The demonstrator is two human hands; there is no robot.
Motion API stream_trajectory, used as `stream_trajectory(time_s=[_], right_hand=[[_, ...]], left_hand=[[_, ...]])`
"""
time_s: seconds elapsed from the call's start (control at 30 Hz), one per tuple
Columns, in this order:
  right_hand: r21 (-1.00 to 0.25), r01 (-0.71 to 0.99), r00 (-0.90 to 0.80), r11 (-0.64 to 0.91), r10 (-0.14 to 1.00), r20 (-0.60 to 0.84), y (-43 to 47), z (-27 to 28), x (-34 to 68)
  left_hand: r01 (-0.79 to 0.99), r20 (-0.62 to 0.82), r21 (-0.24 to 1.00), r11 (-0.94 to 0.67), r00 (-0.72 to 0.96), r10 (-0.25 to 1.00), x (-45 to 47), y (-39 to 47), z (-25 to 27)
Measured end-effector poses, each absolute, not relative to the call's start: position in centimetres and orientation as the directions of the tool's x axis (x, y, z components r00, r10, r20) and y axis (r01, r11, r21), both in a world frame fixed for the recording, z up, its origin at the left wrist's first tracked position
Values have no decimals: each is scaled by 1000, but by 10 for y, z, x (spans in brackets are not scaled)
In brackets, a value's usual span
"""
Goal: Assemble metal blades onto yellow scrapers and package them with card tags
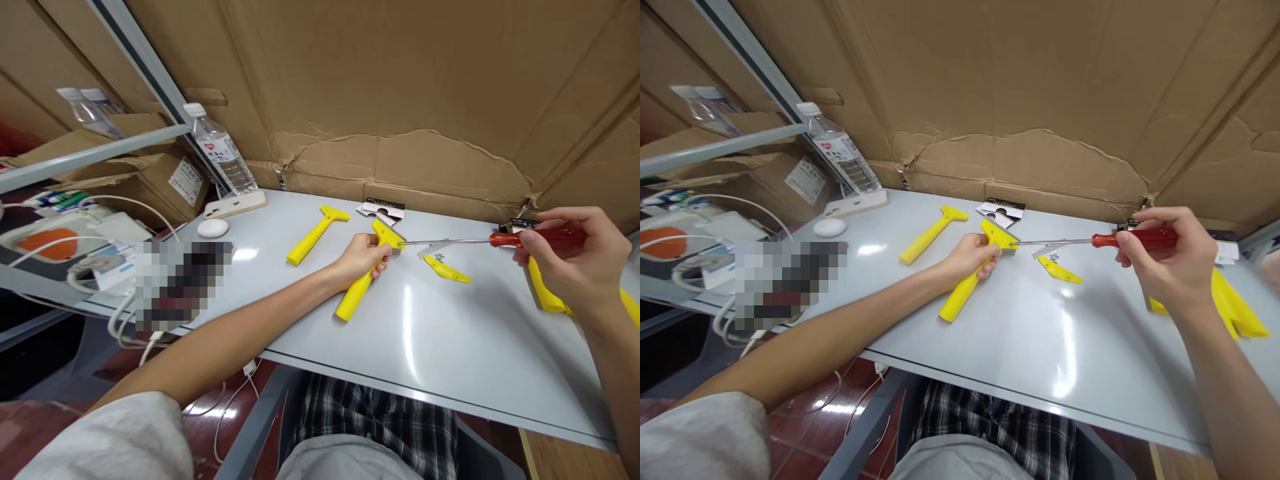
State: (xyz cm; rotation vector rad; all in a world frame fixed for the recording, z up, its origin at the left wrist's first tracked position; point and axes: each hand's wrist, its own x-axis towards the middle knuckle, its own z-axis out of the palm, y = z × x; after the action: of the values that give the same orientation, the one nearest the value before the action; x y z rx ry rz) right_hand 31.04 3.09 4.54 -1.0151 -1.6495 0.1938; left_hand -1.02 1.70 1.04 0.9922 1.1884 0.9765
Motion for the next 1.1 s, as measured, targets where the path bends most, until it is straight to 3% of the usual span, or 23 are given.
stream_trajectory(time_s=[0.17,0.47,0.77,1.1], right_hand=[[-583,553,-4,595,702,712,31,44,313],[-624,398,-71,673,700,710,28,49,310],[-578,529,7,622,677,736,34,41,315],[-623,418,-34,661,697,717,32,47,311]], left_hand=[[-86,-246,963,257,119,962,-11,19,8],[-79,-242,964,253,126,962,-12,19,6],[-82,-243,964,254,125,962,-11,19,6],[-87,-241,963,254,130,962,-12,19,6]])
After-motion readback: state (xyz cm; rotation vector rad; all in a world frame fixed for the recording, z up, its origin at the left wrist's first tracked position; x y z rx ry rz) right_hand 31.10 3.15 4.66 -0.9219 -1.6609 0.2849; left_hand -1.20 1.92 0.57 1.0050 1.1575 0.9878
